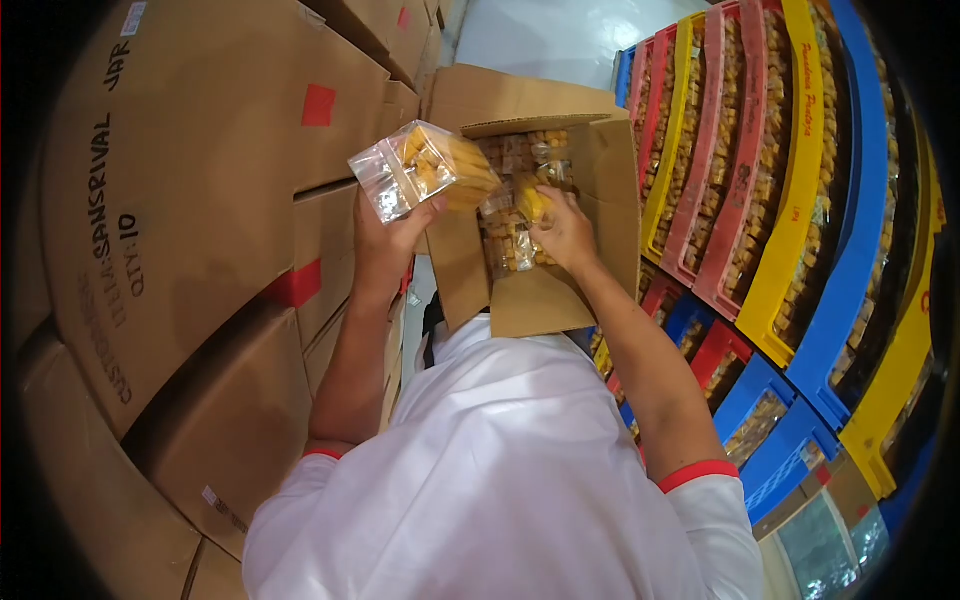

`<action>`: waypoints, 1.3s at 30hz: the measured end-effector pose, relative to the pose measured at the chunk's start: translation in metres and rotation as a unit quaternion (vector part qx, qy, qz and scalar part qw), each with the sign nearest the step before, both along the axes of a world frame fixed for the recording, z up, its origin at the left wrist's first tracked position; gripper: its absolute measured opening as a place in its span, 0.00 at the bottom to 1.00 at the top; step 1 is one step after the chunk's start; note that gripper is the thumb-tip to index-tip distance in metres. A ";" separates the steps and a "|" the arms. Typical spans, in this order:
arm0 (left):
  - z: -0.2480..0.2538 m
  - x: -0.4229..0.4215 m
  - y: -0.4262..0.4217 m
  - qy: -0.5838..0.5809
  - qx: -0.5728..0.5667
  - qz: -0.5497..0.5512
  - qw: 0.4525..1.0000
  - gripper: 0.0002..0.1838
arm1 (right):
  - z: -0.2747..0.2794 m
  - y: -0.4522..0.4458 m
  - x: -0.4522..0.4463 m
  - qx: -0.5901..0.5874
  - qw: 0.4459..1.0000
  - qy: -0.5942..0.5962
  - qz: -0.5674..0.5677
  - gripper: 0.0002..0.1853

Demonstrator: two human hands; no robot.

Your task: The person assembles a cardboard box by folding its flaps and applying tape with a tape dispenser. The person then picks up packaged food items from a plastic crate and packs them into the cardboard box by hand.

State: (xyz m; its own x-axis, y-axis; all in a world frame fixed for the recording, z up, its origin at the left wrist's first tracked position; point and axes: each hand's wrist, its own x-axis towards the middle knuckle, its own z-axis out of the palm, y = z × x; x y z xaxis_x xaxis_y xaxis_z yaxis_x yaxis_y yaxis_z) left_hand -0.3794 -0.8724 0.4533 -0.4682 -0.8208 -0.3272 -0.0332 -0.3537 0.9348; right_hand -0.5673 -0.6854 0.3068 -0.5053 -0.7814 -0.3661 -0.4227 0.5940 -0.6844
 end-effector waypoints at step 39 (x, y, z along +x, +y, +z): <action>-0.004 0.003 -0.016 -0.047 -0.026 -0.059 0.997 0.29 | 0.002 -0.057 0.004 0.253 0.948 0.086 0.176 0.18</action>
